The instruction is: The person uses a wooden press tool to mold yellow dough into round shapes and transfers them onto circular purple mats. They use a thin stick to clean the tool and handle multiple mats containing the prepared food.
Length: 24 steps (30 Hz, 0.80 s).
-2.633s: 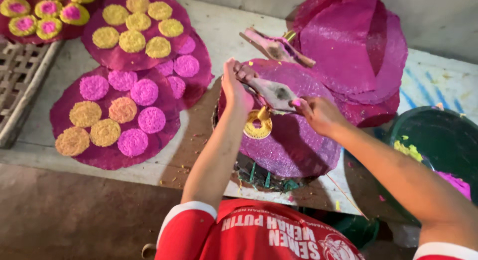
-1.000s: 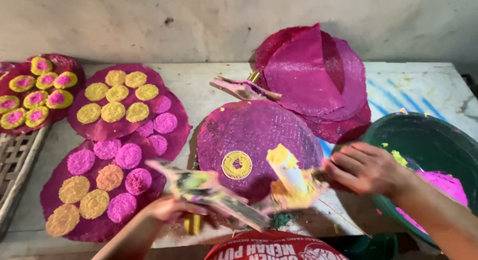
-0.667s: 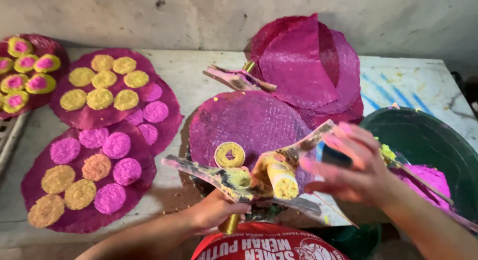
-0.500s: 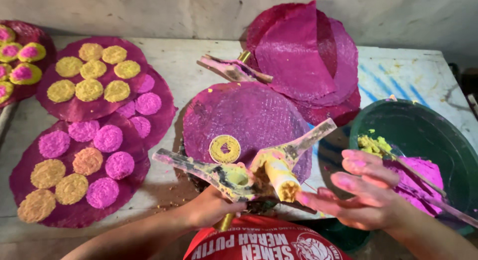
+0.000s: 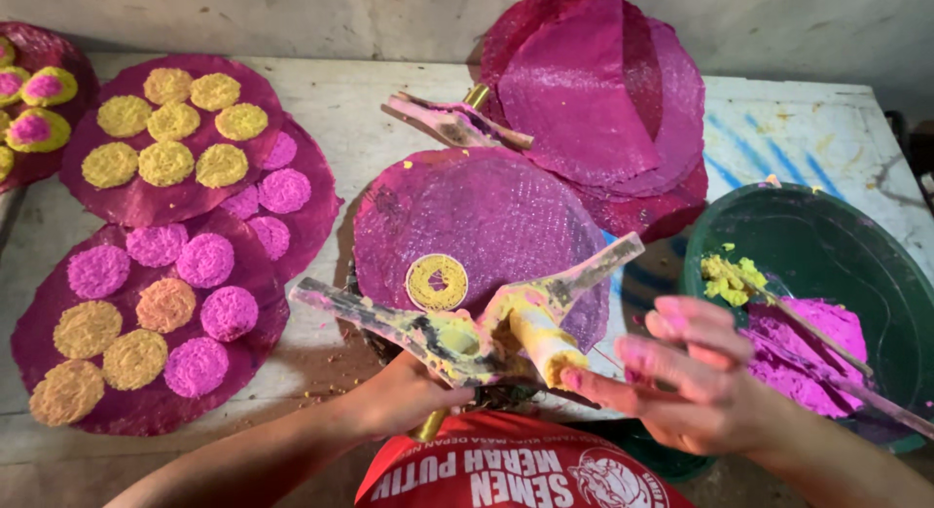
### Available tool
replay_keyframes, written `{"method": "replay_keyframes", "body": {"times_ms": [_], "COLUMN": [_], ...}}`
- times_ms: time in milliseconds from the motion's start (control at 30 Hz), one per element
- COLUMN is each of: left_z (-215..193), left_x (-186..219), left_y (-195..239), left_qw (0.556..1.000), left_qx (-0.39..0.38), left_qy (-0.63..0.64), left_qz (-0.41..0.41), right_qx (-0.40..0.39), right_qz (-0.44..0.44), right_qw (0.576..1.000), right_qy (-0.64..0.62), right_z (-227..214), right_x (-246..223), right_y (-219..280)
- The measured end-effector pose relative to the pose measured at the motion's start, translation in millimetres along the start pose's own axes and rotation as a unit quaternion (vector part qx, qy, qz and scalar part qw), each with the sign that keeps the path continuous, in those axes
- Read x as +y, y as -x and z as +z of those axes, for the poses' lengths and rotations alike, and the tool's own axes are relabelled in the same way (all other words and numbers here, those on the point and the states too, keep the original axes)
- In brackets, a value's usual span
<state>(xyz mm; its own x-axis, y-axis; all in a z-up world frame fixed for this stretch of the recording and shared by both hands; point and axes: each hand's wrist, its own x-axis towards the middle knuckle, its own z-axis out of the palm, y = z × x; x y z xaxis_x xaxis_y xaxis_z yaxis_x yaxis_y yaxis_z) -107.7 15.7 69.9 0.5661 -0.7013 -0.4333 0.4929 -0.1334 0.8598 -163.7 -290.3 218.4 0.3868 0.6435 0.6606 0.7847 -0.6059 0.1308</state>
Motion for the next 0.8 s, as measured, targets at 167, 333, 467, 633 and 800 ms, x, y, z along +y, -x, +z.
{"method": "replay_keyframes", "body": {"times_ms": [167, 333, 467, 633, 800], "left_z": [-1.5, -4.6, -3.0, -4.4, 0.1], "left_x": [-6.9, -6.7, 2.3, 19.4, 24.8], "left_y": [-3.4, -5.5, -1.8, 0.1, 0.5], "left_qw": [0.999, 0.999, 0.999, 0.999, 1.0], "left_qx": [0.001, 0.008, 0.007, 0.006, 0.002], "left_qy": [0.007, 0.038, 0.053, -0.004, 0.022], "left_qz": [0.046, -0.019, -0.008, -0.049, -0.019], "right_qx": [-0.016, -0.015, -0.033, -0.045, -0.063], "right_qz": [-0.033, -0.002, 0.093, 0.063, 0.132], "right_qw": [0.998, 1.0, 0.994, 0.996, 0.989], "right_qy": [0.06, 0.006, -0.035, -0.043, -0.03], "right_z": [1.3, -1.0, -3.4, -1.1, 0.3], "right_x": [-1.9, -0.6, -1.8, 2.1, 9.3], "right_y": [-6.2, -16.9, -18.2, -15.9, -11.6]}}
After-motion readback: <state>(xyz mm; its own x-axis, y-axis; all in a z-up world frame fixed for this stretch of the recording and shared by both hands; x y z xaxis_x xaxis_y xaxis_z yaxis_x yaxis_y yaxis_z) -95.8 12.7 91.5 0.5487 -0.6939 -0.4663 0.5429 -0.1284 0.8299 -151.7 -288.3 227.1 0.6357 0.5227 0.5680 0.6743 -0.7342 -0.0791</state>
